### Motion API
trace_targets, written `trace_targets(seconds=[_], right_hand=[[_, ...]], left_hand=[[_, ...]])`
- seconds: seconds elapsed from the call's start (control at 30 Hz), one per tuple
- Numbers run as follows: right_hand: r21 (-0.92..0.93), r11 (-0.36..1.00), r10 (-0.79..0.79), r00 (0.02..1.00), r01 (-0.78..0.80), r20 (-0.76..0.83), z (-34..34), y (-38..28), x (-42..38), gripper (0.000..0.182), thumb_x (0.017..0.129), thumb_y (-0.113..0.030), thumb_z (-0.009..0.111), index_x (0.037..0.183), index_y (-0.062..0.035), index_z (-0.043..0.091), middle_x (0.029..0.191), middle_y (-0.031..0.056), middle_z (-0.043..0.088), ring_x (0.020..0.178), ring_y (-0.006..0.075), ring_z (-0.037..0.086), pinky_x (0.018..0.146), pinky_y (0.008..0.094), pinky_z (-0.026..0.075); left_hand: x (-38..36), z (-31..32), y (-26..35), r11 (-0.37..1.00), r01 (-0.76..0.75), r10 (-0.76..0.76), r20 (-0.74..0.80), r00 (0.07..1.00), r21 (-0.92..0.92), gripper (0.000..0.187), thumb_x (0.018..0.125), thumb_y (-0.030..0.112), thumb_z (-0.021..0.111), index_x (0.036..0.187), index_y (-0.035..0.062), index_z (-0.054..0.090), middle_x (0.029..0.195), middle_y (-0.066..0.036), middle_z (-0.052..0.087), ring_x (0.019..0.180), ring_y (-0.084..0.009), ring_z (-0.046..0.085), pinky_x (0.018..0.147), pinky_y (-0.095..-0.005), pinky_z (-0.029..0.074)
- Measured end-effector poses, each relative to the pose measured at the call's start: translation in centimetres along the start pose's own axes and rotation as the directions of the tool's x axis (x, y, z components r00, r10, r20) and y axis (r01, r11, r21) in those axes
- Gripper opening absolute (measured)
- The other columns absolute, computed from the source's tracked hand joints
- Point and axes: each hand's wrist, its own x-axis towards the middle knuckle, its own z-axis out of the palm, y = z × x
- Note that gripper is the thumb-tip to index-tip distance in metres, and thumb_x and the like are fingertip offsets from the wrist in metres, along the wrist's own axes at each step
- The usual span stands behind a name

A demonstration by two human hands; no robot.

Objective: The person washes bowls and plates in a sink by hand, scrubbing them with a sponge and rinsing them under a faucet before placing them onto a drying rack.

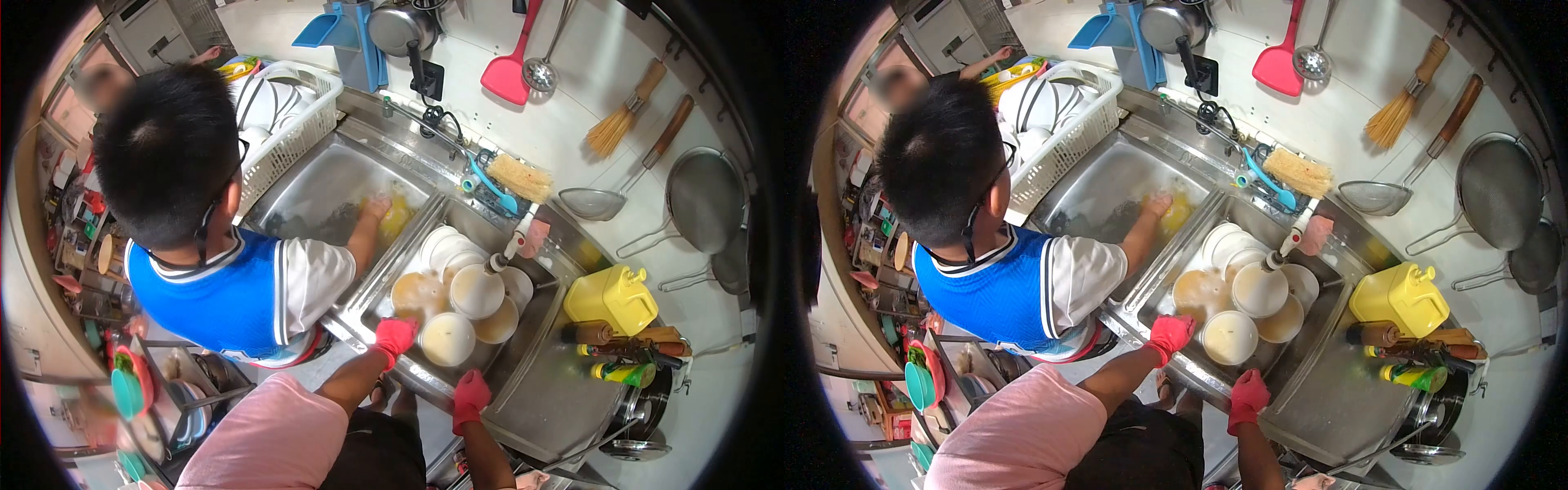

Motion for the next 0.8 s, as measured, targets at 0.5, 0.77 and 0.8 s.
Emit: trace_targets(seconds=[0.5, 0.77, 0.8], right_hand=[[0.008, 1.0, -0.006, 1.0, 0.006, -0.003, 0.4, 0.1, 0.1, 0.025, 0.096, -0.033, 0.05, 0.089, -0.0136, 0.065, 0.081, 0.0173, 0.07, 0.075, 0.0424, 0.067, 0.067, 0.055, 0.052], [0.001, 1.0, -0.013, 0.999, 0.013, -0.041, 0.8, 0.3, 0.2, 0.023, 0.094, -0.032, 0.053, 0.086, -0.0137, 0.064, 0.079, 0.0159, 0.07, 0.073, 0.0407, 0.068, 0.065, 0.0533, 0.053], [-0.002, 1.0, -0.018, 0.999, 0.018, -0.05, 0.8, 0.2, 0.2, 0.022, 0.093, -0.032, 0.054, 0.085, -0.0135, 0.064, 0.079, 0.0156, 0.07, 0.072, 0.04, 0.068, 0.064, 0.0528, 0.053]], left_hand=[[0.0, -0.4, 0.2, 1.0, 0.003, -0.003, -0.007, 1.0, 0.013, 0.032, 0.098, 0.037, 0.049, 0.089, 0.0117, 0.067, 0.084, -0.013, 0.072, 0.075, -0.0358, 0.069, 0.074, -0.0488, 0.051], [0.1, 0.4, -0.2, 0.999, -0.032, 0.032, -0.046, 0.998, 0.005, 0.032, 0.099, 0.036, 0.047, 0.089, 0.0114, 0.065, 0.082, -0.015, 0.072, 0.073, -0.0362, 0.07, 0.072, -0.0495, 0.052], [0.1, 0.3, -0.1, 1.0, -0.027, 0.027, -0.031, 0.999, 0.009, 0.031, 0.098, 0.035, 0.046, 0.09, 0.0116, 0.065, 0.081, -0.015, 0.072, 0.073, -0.0365, 0.07, 0.073, -0.05, 0.052]])
